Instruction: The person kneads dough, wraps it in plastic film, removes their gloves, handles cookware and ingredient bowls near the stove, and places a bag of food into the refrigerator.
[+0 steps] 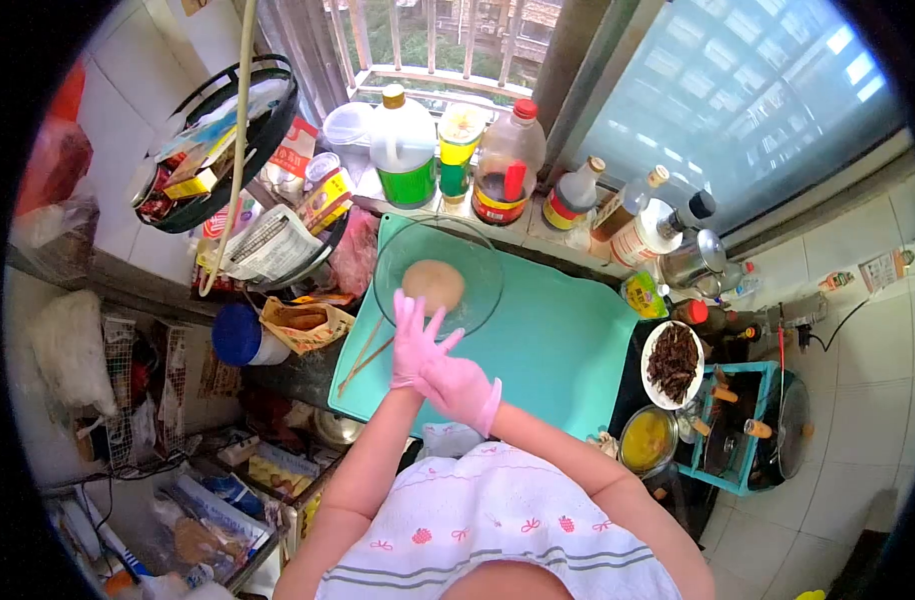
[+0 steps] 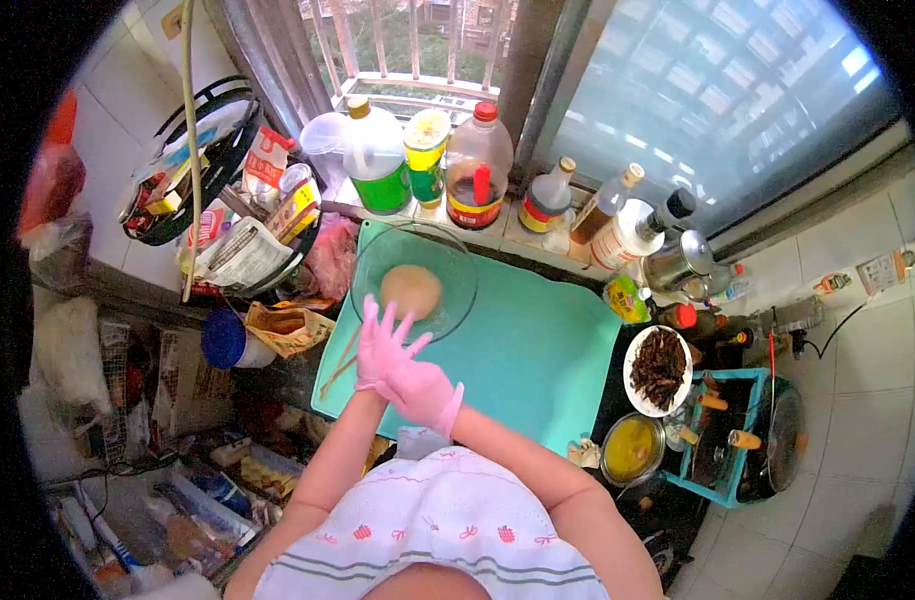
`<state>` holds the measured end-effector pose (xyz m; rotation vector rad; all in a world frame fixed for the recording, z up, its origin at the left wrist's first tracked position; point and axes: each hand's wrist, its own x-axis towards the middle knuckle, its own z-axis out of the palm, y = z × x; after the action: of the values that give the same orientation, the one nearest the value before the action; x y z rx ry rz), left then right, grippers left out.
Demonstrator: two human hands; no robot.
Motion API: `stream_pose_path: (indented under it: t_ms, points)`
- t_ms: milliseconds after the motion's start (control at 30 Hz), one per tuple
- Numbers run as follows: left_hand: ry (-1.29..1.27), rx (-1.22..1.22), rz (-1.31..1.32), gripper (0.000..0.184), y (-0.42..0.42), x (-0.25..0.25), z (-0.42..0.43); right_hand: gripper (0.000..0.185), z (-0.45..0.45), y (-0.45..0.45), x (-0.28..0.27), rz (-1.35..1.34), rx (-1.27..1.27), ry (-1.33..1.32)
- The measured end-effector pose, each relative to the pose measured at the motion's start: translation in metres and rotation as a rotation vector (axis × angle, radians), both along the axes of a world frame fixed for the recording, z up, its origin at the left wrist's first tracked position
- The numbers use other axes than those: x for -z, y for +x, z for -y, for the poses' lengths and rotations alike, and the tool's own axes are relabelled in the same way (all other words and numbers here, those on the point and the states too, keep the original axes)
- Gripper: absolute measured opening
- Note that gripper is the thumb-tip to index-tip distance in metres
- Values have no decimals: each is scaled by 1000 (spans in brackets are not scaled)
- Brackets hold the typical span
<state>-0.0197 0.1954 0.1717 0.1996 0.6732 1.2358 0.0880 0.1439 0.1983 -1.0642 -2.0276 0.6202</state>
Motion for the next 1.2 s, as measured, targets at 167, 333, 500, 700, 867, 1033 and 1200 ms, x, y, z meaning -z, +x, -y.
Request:
stream_pose_path:
  t_ms: [167, 333, 500, 700, 867, 1033, 1200]
  points:
    - [410, -231, -605, 62, 8, -14, 17, 19, 34, 15, 18, -9, -186, -188]
    - [1063, 25, -1300, 35, -1, -35, 44, 40, 47, 32, 45, -1067, 72, -956]
    - [1037, 657, -1642, 29, 46, -86, 126, 90, 55, 48, 37, -1682, 160, -1296]
    - [1150, 544, -2000, 30, 60, -13, 165, 87, 62, 38, 78, -1682, -8, -1410]
    - [1001, 484, -1610, 32, 53, -4, 198, 68, 74, 30, 74, -1355, -37, -1210]
    - [1012, 436, -1683, 27, 31, -17, 218, 40, 86, 3, 78, -836, -218, -831]
    - [932, 317, -1633, 29, -2, -66, 211, 25, 70, -29, 68, -745, -246, -973]
